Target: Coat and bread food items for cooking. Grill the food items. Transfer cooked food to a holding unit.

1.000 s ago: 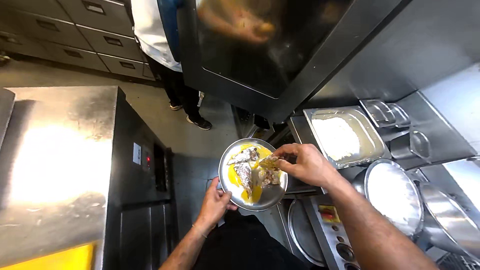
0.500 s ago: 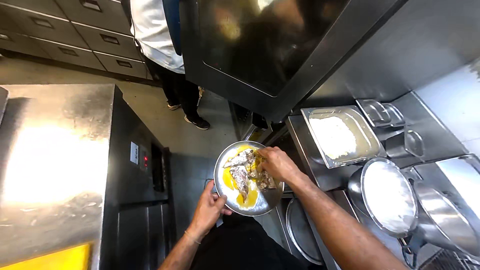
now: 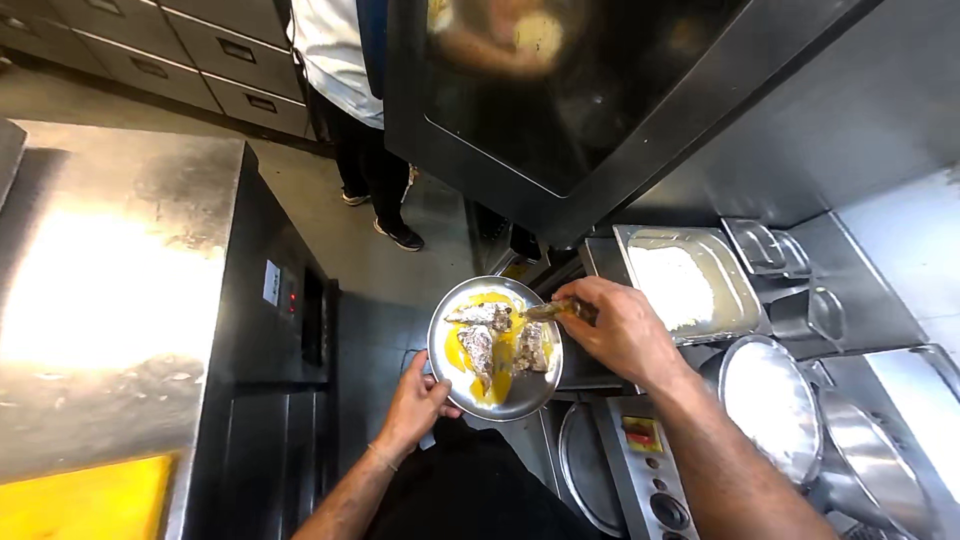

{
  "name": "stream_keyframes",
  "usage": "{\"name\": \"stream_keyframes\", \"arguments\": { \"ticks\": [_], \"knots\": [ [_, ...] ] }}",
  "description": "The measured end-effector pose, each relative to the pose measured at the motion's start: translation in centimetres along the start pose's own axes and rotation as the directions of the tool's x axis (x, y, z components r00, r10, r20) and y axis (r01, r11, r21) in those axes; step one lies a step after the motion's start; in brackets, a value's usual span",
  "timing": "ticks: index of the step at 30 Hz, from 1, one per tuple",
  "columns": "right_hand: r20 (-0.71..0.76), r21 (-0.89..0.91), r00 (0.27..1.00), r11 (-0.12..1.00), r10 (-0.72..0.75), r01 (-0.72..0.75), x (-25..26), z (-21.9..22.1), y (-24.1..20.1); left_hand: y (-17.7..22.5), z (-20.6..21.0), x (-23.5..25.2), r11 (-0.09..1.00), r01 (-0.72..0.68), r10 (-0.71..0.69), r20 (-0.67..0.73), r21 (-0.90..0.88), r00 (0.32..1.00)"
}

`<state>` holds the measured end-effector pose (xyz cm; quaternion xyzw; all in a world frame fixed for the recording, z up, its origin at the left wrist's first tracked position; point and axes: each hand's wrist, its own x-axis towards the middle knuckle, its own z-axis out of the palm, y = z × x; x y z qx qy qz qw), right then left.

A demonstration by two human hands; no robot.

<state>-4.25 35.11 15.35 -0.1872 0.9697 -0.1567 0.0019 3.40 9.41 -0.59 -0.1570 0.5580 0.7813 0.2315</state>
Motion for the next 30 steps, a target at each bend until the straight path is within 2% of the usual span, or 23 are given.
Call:
{"name": "stream_keyframes", "arguments": {
  "ticks": [1,3,5,8,11,14,16,18,21,25,27,30],
  "knots": [
    [0.0,-0.019,1.0,1.0,-0.001,0.001,-0.5,0.4,-0.4,0.0,0.1,0.0,1.0,-0.003,0.003,-0.008,-0.004,1.0],
    [0.15,-0.009,0.988,0.999,0.034,-0.033,-1.9,1.8,-1.3,0.1,0.2,0.0,1.0,-0.014,0.014,-0.016,-0.009,1.0],
    [0.219,0.005,0.974,0.998,0.056,-0.058,-3.4,4.0,-1.4,0.1,0.2,0.0,1.0,-0.031,0.031,-0.018,-0.005,0.999],
    [0.136,-0.008,0.986,0.995,0.097,-0.097,-4.4,6.7,-0.7,0.1,0.1,0.0,0.999,-0.04,0.039,-0.022,-0.012,0.999],
    [0.164,-0.001,0.986,1.0,0.003,-0.003,-4.6,9.8,-0.4,0.0,0.0,-0.1,0.999,-0.037,0.037,-0.019,-0.028,0.999],
    [0.166,-0.113,0.983,0.988,-0.084,0.104,-4.4,11.9,0.0,-0.4,0.0,0.0,0.999,-0.048,0.048,-0.003,-0.005,0.999],
    [0.155,-0.187,0.979,0.969,-0.136,0.164,-4.1,11.8,0.0,-0.5,0.0,-0.1,0.999,-0.03,0.03,-0.007,-0.019,1.0],
    [0.139,-0.174,0.981,0.972,-0.133,0.157,-3.6,10.2,-0.3,-0.5,0.0,-0.1,0.999,-0.007,0.007,-0.011,-0.04,1.0],
    [0.08,-0.022,0.995,0.998,-0.06,0.062,-2.9,5.7,-1.4,-0.3,0.1,-0.2,0.999,0.01,-0.01,-0.019,-0.031,1.0],
    [0.128,0.155,0.991,0.986,0.041,-0.061,-1.5,1.2,-1.5,0.0,-0.1,-0.5,1.0,0.003,-0.004,-0.01,-0.021,1.0],
    [0.147,0.169,0.985,0.979,0.091,-0.116,-0.5,1.5,-0.5,0.1,-0.1,-0.7,1.0,-0.006,0.006,-0.002,-0.013,1.0],
    [0.134,0.003,0.977,0.986,0.166,-0.168,0.7,4.0,1.3,-0.1,-0.1,-1.0,1.0,-0.024,0.024,0.014,-0.016,1.0]
  ]
}}
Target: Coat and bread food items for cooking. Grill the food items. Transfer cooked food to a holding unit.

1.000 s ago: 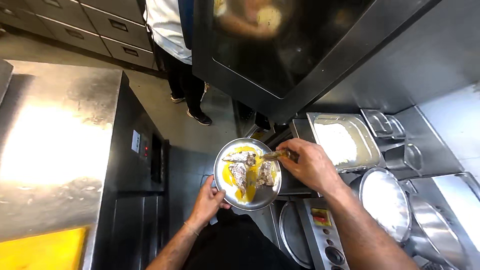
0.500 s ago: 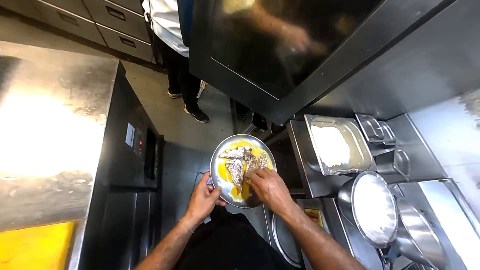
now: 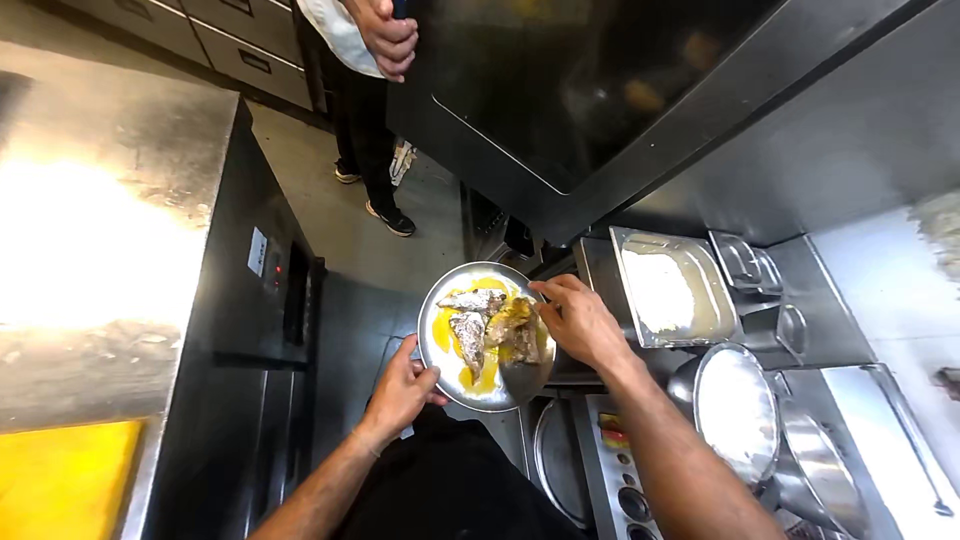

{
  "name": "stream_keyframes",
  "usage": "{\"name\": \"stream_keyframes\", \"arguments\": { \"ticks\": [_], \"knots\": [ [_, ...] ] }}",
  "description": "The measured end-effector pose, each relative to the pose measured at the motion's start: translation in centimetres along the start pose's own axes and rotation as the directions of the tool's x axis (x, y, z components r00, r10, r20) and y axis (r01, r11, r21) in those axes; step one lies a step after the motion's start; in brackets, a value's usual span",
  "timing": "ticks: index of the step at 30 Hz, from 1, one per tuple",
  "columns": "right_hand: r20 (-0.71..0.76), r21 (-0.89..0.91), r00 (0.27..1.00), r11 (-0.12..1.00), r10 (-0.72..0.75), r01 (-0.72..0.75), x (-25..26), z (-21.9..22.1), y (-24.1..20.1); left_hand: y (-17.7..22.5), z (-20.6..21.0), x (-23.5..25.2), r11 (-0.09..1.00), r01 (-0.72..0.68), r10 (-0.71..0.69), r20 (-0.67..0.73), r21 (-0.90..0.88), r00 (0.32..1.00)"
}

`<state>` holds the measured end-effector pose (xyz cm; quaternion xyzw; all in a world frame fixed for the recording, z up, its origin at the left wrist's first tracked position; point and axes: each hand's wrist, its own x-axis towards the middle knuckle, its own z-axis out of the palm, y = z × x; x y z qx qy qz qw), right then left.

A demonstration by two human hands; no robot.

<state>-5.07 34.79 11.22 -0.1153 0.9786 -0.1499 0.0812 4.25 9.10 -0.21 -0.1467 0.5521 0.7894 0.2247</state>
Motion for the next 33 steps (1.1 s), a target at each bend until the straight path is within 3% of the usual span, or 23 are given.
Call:
{"name": "stream_keyframes", "arguments": {
  "ticks": [3,7,9,13,21,28,33],
  "knots": [
    [-0.069,0.037,0.995,0.996,-0.076,0.079,0.4,2.8,0.2,-0.1,-0.3,-0.2,1.0,-0.011,0.011,0.0,0.006,1.0],
    [0.058,0.071,0.985,0.985,-0.162,0.158,-0.1,6.4,-0.2,-0.3,-0.4,-0.4,1.0,-0.026,0.026,-0.019,-0.015,0.999],
    [0.083,0.123,0.976,0.973,-0.204,0.193,-0.1,6.2,-0.3,-0.3,-0.6,-0.3,0.999,-0.029,0.029,-0.031,-0.013,0.999],
    [-0.036,0.16,0.999,0.986,-0.04,0.045,0.5,4.3,0.2,0.1,-0.9,-0.5,1.0,-0.025,0.025,-0.028,0.0,0.999],
    [0.224,0.022,0.959,0.983,0.173,-0.182,1.4,4.8,-0.5,0.2,0.0,0.1,0.999,-0.041,0.041,0.01,0.012,0.999],
    [0.087,0.119,0.995,0.991,0.047,-0.058,-2.1,0.1,0.4,0.4,1.6,1.3,1.0,-0.024,0.024,0.027,0.01,0.999],
    [-0.184,0.126,0.973,0.979,-0.138,0.162,-4.5,-6.2,2.8,0.3,4.1,2.0,0.999,-0.029,0.029,0.037,0.02,0.999]
  ]
}}
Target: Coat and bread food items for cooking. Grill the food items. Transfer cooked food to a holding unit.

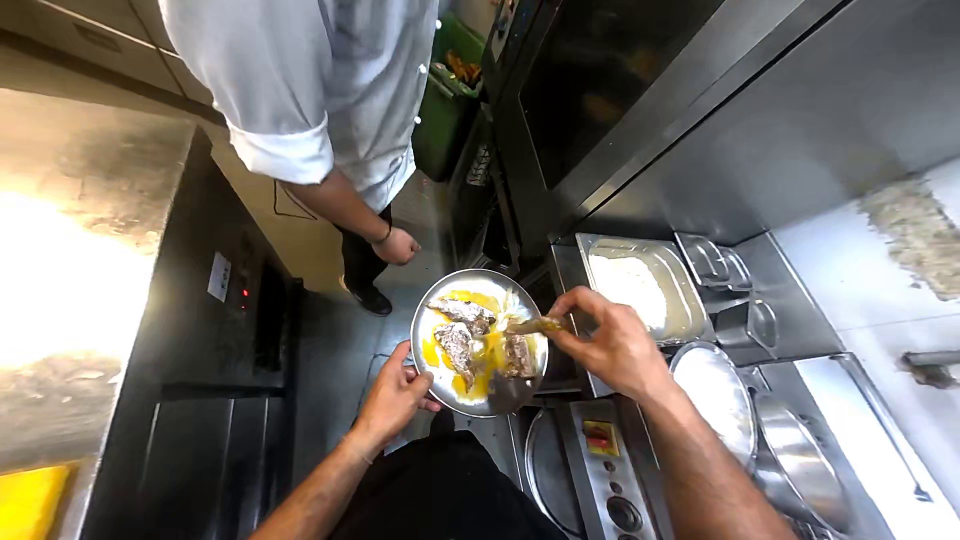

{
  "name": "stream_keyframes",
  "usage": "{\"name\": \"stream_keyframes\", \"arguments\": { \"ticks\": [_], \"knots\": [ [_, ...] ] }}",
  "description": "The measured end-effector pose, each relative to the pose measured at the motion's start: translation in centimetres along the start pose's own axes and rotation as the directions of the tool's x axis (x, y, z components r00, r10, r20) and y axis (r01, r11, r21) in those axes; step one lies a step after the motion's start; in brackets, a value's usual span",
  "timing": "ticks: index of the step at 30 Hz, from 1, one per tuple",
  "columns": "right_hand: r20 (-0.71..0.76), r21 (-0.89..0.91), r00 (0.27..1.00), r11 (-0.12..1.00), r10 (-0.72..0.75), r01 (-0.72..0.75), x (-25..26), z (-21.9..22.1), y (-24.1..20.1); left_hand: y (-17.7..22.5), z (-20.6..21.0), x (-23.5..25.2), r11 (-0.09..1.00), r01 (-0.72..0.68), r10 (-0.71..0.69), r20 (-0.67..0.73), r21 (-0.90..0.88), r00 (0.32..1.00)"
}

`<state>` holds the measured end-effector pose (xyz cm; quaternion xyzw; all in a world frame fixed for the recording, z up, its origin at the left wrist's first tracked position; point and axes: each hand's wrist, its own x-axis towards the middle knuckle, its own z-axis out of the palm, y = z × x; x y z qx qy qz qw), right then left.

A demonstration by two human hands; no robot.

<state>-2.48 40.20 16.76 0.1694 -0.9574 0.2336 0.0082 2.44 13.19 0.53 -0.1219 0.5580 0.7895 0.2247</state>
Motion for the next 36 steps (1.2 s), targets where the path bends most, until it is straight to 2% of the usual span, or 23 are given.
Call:
{"name": "stream_keyframes", "arguments": {
  "ticks": [2,4,5,8,9,12,15,20,23,25,27,28,30,33,36],
  "knots": [
    [-0.123,-0.025,0.984,0.992,-0.128,0.126,-0.7,-1.9,0.7,-0.2,1.4,0.2,1.0,-0.009,0.009,-0.012,-0.006,1.0],
    [-0.177,-0.11,0.947,0.962,-0.268,0.251,-1.9,-1.9,1.8,-0.5,2.9,0.4,0.999,-0.015,0.014,-0.033,-0.028,0.999],
    [-0.142,-0.154,0.935,0.941,-0.324,0.303,-2.9,-0.9,3.0,-0.8,3.7,0.5,0.999,-0.026,0.024,-0.041,-0.041,0.999],
    [0.141,-0.222,0.916,0.89,-0.376,0.399,-6.0,3.6,7.9,-1.6,5.8,0.8,0.996,-0.061,0.057,-0.063,-0.06,0.996],
    [0.16,-0.199,0.913,0.893,-0.376,0.403,-6.6,4.3,9.3,-1.8,6.5,1.0,0.996,-0.066,0.062,-0.071,-0.054,0.996],
    [0.022,0.051,0.954,0.953,-0.299,0.298,-6.4,2.5,10.6,-2.7,8.4,1.4,0.996,-0.069,0.064,-0.093,-0.054,0.994],
    [-0.083,0.276,0.972,0.932,-0.221,0.236,-5.6,-1.7,10.5,-3.5,10.1,1.8,0.995,-0.068,0.061,-0.102,-0.073,0.993],
    [-0.189,0.495,0.969,0.837,-0.157,0.233,-5.6,-7.4,9.6,-4.7,12.8,2.1,0.993,-0.07,0.057,-0.137,-0.095,0.989],
    [-0.283,0.653,0.958,0.72,-0.054,0.233,-5.5,-8.8,10.0,-5.1,14.0,2.4,0.991,-0.071,0.053,-0.153,-0.109,0.987],
    [-0.255,0.783,0.961,0.606,0.103,0.143,-5.3,-8.5,10.8,-5.2,14.5,2.4,0.99,-0.079,0.06,-0.153,-0.119,0.986],
    [-0.122,0.847,0.955,0.53,0.272,-0.043,-5.1,-6.9,12.4,-5.2,14.9,2.4,0.989,-0.088,0.07,-0.147,-0.121,0.987],
    [-0.034,0.833,0.942,0.531,0.335,-0.158,-5.0,-5.8,13.6,-5.2,15.0,2.2,0.989,-0.092,0.074,-0.148,-0.118,0.986],
    [0.077,0.724,0.911,0.605,0.406,-0.331,-5.1,-3.3,16.4,-5.2,15.1,1.9,0.988,-0.108,0.09,-0.155,-0.112,0.984],
    [0.112,0.657,0.889,0.638,0.443,-0.4,-5.1,-2.6,18.7,-5.5,15.1,2.2,0.987,-0.131,0.115,-0.168,-0.09,0.979],
    [0.087,0.702,0.902,0.616,0.423,-0.357,-4.8,-5.0,19.1,-6.0,14.7,2.3,0.987,-0.131,0.112,-0.195,-0.091,0.974]
  ]
}}
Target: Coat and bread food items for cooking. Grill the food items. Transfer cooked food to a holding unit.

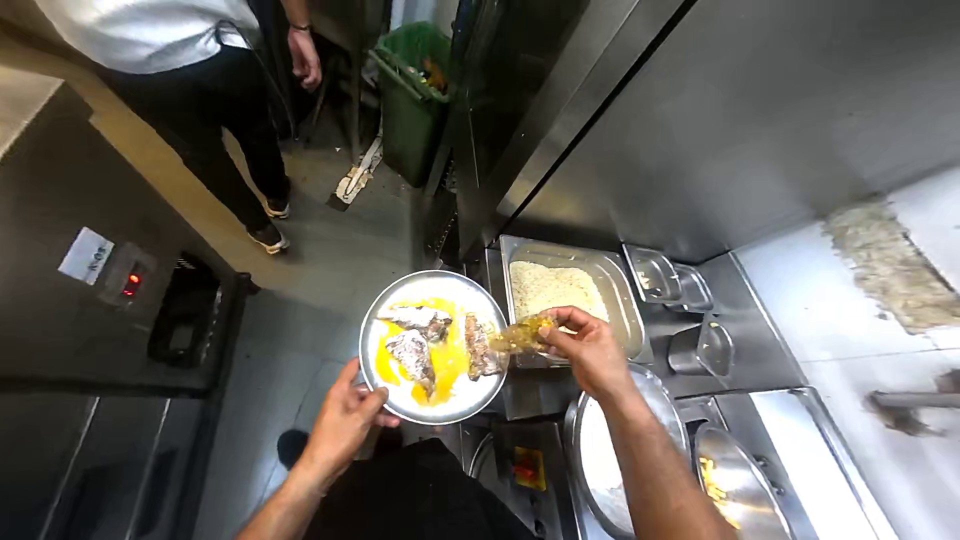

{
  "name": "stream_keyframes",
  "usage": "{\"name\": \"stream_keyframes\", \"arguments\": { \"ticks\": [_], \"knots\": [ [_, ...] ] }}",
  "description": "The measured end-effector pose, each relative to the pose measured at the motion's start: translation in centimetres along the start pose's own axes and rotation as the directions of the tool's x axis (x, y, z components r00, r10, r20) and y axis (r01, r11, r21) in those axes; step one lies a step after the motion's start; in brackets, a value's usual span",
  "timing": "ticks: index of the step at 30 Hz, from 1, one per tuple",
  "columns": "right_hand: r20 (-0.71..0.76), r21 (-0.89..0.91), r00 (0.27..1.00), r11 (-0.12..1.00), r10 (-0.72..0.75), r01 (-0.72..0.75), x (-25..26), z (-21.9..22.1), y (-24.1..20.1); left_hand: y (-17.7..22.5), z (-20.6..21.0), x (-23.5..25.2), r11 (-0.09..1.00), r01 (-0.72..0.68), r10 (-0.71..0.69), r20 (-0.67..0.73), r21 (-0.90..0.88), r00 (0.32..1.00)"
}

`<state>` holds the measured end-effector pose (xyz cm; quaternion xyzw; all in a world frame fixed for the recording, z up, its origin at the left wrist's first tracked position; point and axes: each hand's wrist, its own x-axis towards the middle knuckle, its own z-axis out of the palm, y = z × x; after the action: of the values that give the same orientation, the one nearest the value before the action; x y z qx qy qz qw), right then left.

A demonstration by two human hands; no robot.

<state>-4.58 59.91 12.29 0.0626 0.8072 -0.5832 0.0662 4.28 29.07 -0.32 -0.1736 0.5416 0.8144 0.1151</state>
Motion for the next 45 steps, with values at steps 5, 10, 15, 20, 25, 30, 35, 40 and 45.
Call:
{"name": "stream_keyframes", "arguments": {
  "ticks": [5,10,15,20,25,30,35,40,45],
  "knots": [
    [-0.067,-0.191,0.989,0.975,-0.129,0.114,2.7,-4.1,-1.5,-0.2,-0.7,-0.4,1.0,0.013,-0.014,-0.046,-0.011,0.999],
    [0.17,-0.756,0.961,0.596,-0.217,0.268,4.1,-2.4,1.2,-0.2,-1.5,-0.8,1.0,0.009,-0.01,-0.071,-0.02,0.997],
    [0.505,-0.699,0.84,0.476,-0.199,0.533,-0.1,8.2,4.0,0.2,-2.0,-0.9,0.999,0.01,-0.014,-0.092,-0.04,0.996],
    [0.525,-0.744,0.832,0.378,-0.181,0.551,0.1,12.1,4.5,1.0,-3.6,-0.5,0.998,-0.011,0.006,-0.097,-0.056,0.995],
    [0.522,-0.681,0.807,0.436,-0.275,0.589,1.5,13.2,1.5,2.8,-5.9,0.0,0.996,0.025,-0.033,-0.095,-0.086,0.995],
    [0.497,-0.58,0.779,0.521,-0.382,0.626,2.0,13.3,-6.4,3.9,-8.3,0.4,0.996,0.014,-0.021,-0.075,-0.085,0.997],
    [0.474,-0.604,0.863,0.649,-0.174,0.462,4.5,15.6,-8.9,5.3,-10.1,0.2,1.0,0.017,-0.018,-0.061,-0.024,0.998],
    [0.38,-0.678,0.902,0.601,-0.206,0.423,6.9,19.3,-5.7,6.3,-11.8,-0.2,0.999,0.034,-0.034,-0.055,-0.003,0.998],
    [0.492,-0.61,0.832,0.581,-0.256,0.539,6.5,22.7,-2.8,7.1,-13.2,-0.1,1.0,0.025,-0.025,-0.029,0.003,0.999]
  ]
}}
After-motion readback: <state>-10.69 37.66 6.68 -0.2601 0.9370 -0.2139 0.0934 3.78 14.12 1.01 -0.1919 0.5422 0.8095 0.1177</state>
